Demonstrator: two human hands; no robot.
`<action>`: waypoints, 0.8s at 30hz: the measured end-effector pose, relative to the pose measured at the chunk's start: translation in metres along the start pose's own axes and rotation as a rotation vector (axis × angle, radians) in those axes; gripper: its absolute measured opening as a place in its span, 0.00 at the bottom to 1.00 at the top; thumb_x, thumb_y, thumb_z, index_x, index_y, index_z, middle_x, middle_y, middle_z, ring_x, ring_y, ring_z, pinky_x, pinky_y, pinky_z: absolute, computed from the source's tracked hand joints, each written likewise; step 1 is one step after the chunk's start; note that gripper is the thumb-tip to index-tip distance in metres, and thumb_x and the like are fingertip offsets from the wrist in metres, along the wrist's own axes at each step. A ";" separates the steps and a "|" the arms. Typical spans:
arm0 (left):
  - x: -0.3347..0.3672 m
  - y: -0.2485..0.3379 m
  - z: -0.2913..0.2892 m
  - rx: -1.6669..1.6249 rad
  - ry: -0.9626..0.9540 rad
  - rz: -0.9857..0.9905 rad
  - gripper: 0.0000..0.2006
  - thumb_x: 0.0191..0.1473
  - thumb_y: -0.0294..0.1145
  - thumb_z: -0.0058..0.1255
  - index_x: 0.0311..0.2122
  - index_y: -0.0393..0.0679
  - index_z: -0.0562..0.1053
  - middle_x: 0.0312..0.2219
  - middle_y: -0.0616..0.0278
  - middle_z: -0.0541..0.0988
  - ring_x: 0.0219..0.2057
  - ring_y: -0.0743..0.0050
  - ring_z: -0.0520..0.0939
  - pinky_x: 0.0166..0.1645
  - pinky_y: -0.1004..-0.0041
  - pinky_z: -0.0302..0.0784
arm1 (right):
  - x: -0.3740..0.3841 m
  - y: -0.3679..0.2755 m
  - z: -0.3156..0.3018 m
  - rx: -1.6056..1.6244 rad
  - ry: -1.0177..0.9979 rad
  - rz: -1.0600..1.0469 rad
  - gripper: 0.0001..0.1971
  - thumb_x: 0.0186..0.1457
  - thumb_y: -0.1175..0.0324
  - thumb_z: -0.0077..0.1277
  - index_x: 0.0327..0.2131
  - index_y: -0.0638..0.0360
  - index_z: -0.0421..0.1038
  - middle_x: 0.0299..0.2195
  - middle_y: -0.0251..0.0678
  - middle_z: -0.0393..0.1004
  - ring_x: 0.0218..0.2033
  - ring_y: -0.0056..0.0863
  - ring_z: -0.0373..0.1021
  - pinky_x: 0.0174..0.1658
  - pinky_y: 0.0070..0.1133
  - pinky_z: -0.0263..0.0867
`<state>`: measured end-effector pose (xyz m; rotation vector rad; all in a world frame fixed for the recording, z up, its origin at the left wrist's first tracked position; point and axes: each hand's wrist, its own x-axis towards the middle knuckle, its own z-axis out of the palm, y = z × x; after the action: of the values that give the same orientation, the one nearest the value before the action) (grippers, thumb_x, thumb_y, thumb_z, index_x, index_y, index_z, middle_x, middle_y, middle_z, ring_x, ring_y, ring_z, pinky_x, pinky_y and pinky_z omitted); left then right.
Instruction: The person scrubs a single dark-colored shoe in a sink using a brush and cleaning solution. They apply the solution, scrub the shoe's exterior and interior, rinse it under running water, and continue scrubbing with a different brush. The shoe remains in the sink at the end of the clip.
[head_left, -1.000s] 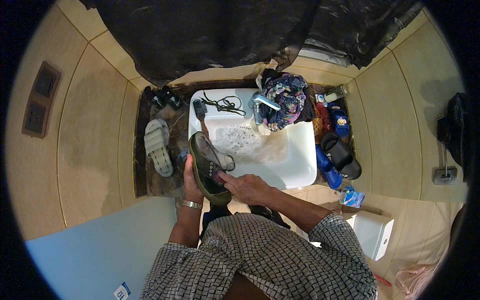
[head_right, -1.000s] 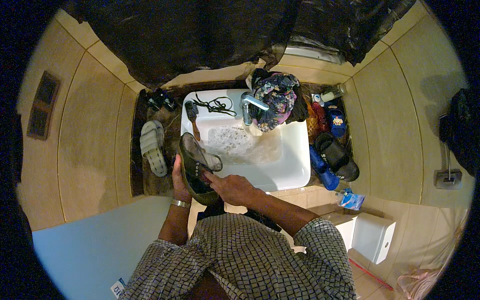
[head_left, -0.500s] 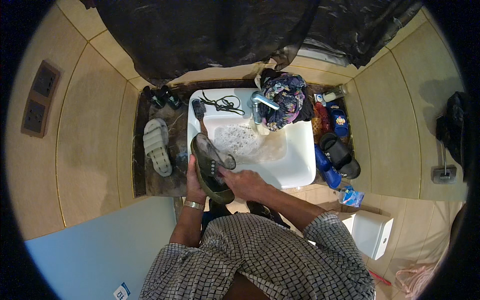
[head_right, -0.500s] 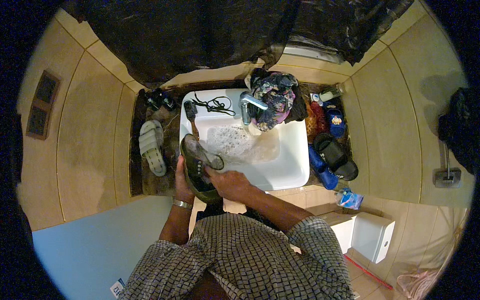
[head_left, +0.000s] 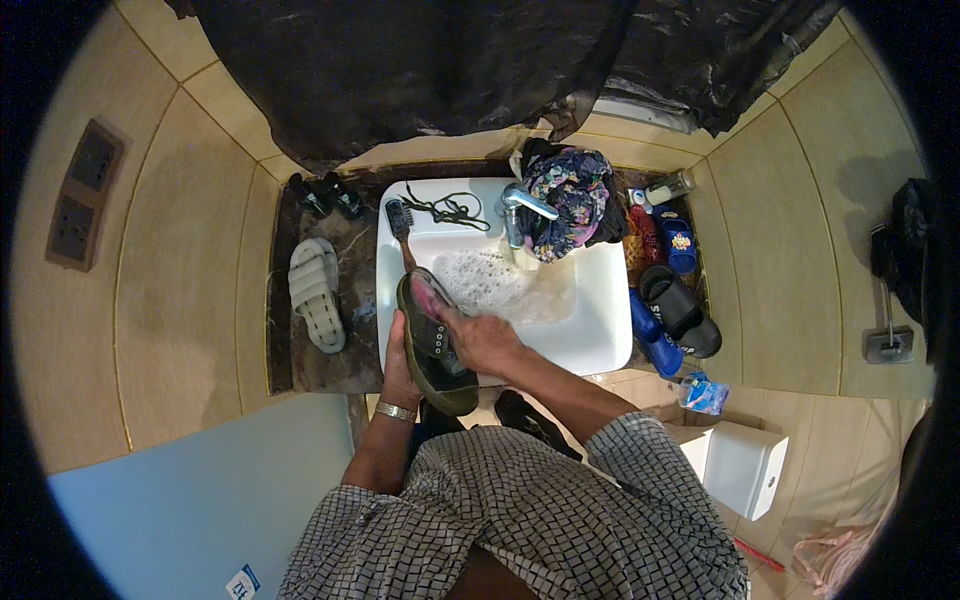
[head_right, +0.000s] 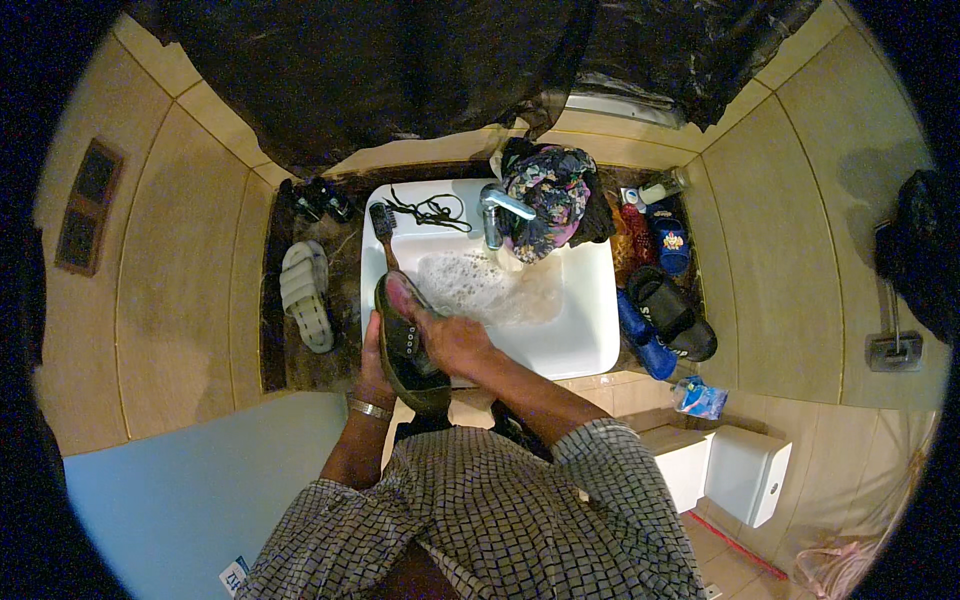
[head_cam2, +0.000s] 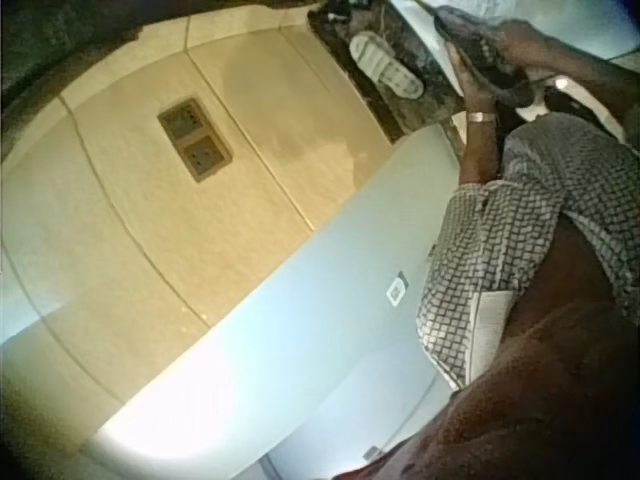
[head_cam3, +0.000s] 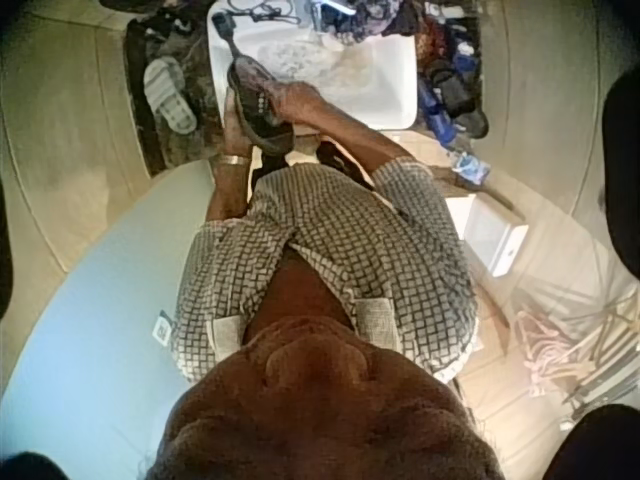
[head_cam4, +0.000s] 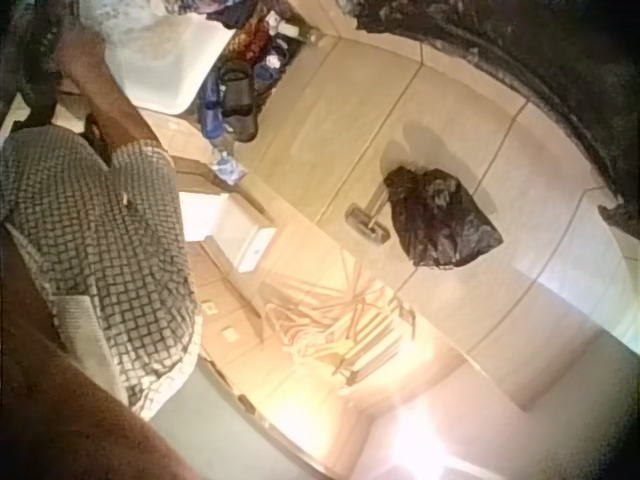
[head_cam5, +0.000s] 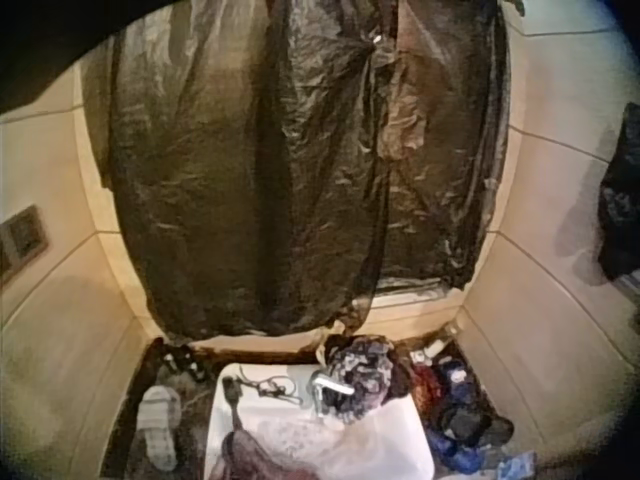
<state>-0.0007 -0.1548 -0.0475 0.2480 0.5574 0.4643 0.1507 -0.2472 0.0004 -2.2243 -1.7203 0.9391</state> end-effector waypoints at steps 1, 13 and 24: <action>-0.001 -0.001 0.003 0.013 -0.001 0.009 0.27 0.68 0.57 0.42 0.59 0.46 0.71 0.50 0.59 0.80 0.49 0.66 0.82 0.55 0.62 0.80 | 0.006 -0.001 -0.003 0.012 0.046 0.033 0.32 0.65 0.63 0.42 0.71 0.38 0.45 0.33 0.56 0.80 0.35 0.55 0.79 0.37 0.47 0.73; -0.003 0.000 0.011 -0.025 0.028 -0.022 0.27 0.69 0.58 0.38 0.56 0.46 0.73 0.48 0.58 0.82 0.46 0.64 0.83 0.52 0.62 0.82 | 0.006 -0.003 0.004 0.037 0.167 -0.001 0.30 0.66 0.59 0.41 0.70 0.44 0.50 0.30 0.54 0.80 0.30 0.56 0.78 0.34 0.49 0.73; 0.000 0.006 -0.006 -0.047 -0.051 -0.015 0.28 0.70 0.57 0.34 0.58 0.45 0.71 0.48 0.57 0.82 0.46 0.62 0.83 0.53 0.61 0.81 | -0.009 -0.008 0.016 0.090 0.114 0.004 0.34 0.65 0.61 0.44 0.72 0.43 0.46 0.30 0.57 0.79 0.30 0.57 0.78 0.35 0.48 0.74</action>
<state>-0.0056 -0.1493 -0.0502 0.2099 0.4978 0.4546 0.1336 -0.2571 -0.0048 -2.1799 -1.5930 0.8546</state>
